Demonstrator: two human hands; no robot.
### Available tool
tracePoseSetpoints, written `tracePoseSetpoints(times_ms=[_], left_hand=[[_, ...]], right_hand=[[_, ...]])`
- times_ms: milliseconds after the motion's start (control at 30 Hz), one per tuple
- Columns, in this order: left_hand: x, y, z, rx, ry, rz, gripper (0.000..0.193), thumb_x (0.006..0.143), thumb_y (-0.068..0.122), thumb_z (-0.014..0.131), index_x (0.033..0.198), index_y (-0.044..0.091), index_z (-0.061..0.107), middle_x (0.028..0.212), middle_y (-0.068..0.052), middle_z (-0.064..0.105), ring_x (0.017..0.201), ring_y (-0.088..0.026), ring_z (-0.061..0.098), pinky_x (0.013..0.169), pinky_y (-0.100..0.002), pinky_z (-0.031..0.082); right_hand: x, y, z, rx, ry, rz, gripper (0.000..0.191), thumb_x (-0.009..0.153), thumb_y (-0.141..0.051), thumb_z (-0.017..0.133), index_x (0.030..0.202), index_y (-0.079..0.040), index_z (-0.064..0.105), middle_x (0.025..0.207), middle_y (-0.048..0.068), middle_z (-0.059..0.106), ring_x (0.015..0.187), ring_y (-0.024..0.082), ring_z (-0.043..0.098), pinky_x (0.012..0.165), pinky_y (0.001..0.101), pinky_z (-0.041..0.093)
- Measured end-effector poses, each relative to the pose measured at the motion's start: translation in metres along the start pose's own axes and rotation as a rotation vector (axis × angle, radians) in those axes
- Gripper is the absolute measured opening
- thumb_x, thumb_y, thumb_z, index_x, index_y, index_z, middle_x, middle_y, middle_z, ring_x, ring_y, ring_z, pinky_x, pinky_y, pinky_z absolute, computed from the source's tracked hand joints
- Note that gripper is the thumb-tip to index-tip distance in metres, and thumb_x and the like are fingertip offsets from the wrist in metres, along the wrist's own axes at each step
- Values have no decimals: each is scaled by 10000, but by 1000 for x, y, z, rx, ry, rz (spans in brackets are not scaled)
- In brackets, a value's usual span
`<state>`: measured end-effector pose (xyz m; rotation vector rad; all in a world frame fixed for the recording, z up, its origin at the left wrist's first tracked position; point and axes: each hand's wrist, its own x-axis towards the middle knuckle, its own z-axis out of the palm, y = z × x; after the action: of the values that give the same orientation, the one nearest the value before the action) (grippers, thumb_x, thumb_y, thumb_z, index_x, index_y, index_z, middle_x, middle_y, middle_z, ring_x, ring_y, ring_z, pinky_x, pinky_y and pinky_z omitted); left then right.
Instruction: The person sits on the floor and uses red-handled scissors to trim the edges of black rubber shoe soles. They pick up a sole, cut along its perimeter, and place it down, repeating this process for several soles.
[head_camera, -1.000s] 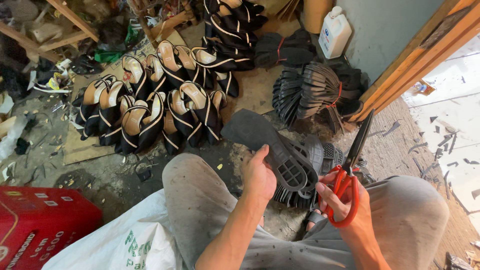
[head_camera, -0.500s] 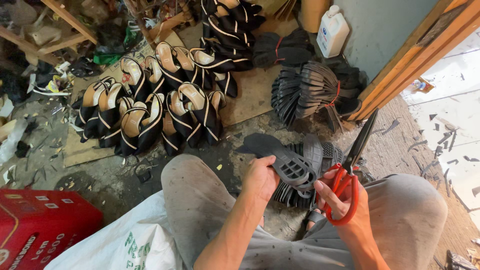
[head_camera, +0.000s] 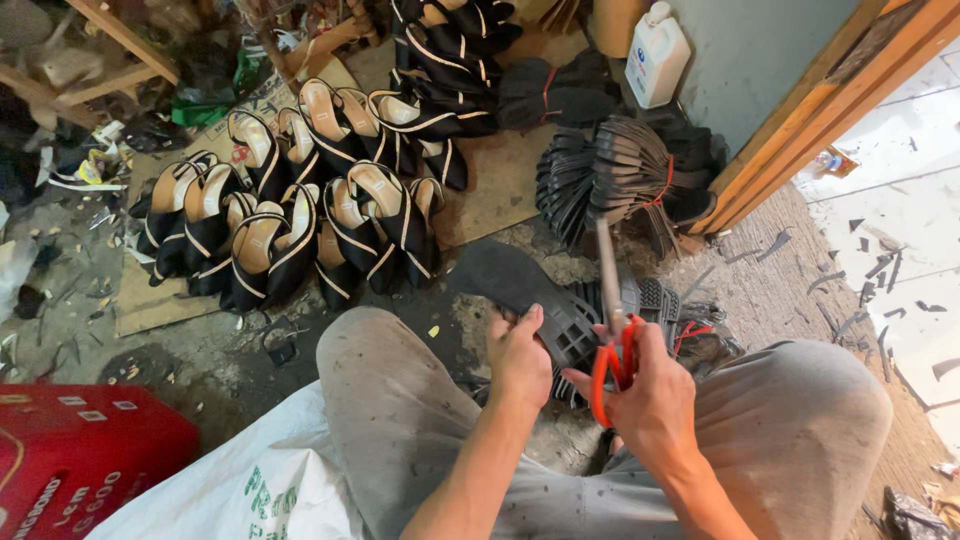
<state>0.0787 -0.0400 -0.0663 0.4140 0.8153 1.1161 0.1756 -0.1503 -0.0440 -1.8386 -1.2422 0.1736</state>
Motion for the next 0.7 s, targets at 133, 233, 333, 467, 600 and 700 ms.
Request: tracePoseSetpoints(times_ms=[133, 233, 333, 467, 600, 700], left_hand=[[19, 7, -11, 31, 48, -74, 332, 919, 27, 648, 1233, 74, 551, 1056, -37, 557, 938, -209, 515, 891, -419, 375], [23, 13, -23, 175, 183, -340, 241, 977, 206, 767, 1112, 112, 590, 863, -25, 450, 742, -212, 377, 745, -475, 215], [16, 11, -38, 3, 78, -512, 172, 895, 245, 749, 988, 144, 645, 876, 3, 604, 793, -146, 586, 738, -342, 491], [-1, 9, -45, -57, -159, -420, 131, 893, 165, 742, 918, 105, 628, 922, -35, 666, 844, -176, 657, 768, -339, 565], [-17, 26, -33, 120, -122, -33, 272, 838, 40, 706, 1099, 101, 657, 1080, -24, 707, 954, -148, 675, 799, -302, 575], [-30, 54, -26, 123, -257, 301, 442, 932, -32, 764, 1203, 82, 434, 1125, -56, 564, 1005, -153, 628, 868, -369, 613]], right_hand=[[7, 6, 26, -160, -195, 138, 817, 591, -399, 929, 1201, -54, 507, 700, 152, 682, 636, 389, 670, 571, 481, 500], [11, 17, 46, -201, -172, 185, 659, 714, -333, 893, 1160, -48, 501, 746, 173, 687, 700, 438, 659, 611, 515, 487], [17, 27, 52, -88, -180, 249, 635, 709, -351, 921, 1054, -30, 496, 718, 180, 661, 652, 434, 621, 586, 491, 484], [9, 27, 36, 170, -246, 224, 527, 720, -241, 894, 1023, -28, 518, 711, 121, 654, 587, 271, 582, 545, 378, 506], [-1, 22, 0, 273, -262, 397, 443, 797, -134, 782, 1201, -118, 601, 717, 52, 684, 580, 122, 532, 538, 313, 475], [3, 19, -21, 382, -269, 448, 342, 809, -110, 779, 1061, -53, 555, 798, 60, 560, 656, 123, 541, 539, 313, 474]])
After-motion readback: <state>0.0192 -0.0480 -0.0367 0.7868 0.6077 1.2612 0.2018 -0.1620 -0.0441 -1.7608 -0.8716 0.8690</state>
